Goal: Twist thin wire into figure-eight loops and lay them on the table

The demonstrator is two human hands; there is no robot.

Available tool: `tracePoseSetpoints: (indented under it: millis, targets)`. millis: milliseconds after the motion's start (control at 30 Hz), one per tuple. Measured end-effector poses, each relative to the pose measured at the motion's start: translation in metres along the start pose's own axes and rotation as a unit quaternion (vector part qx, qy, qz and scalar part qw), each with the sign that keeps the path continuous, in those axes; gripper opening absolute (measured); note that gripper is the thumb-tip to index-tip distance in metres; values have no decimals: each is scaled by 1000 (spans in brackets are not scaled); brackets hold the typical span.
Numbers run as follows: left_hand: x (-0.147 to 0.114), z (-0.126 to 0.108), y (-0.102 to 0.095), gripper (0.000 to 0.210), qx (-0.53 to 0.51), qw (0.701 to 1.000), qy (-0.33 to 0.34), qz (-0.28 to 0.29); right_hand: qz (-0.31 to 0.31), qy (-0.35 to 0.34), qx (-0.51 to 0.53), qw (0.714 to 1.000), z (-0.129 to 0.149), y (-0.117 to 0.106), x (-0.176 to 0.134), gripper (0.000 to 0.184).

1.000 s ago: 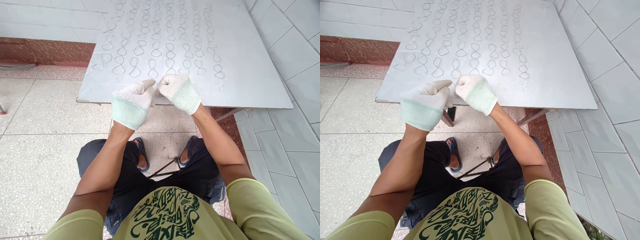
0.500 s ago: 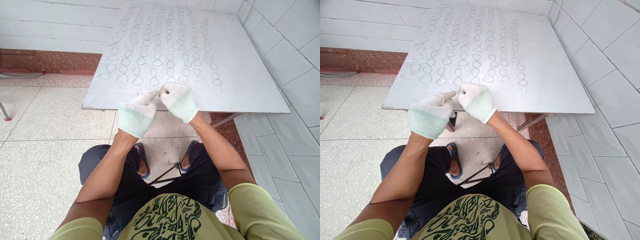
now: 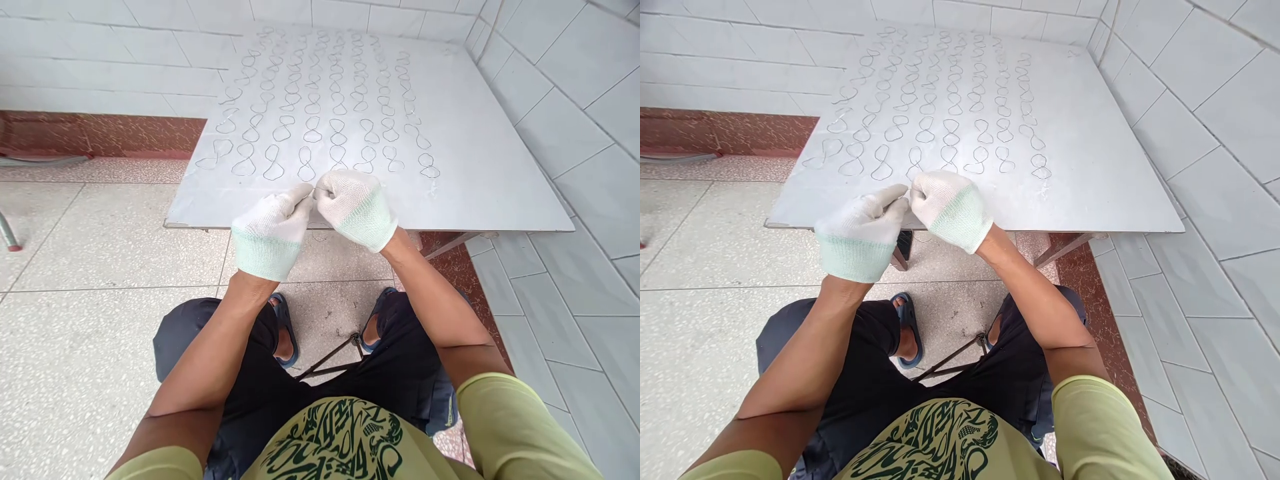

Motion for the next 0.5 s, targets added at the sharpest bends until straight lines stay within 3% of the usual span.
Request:
tracePoseSetpoints:
  millis: [233,500]
  targets:
    - [-4,-7,-2,24,50,999,8,-12,24,-13,-3,1000,2,4,0,34]
    - [-4,8,12,30,-50,998,-40,29,17,-52,-19,998,-8,16,1,37]
Point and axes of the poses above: each hand's wrist, its own x-axis towards the middle knuckle, its own y-axis out of the palm, z = x × y, the point moved 5 cm from there along x, towards the middle knuckle, and after that the axes turned 8 degrees about -y, right-handed, at the moved point
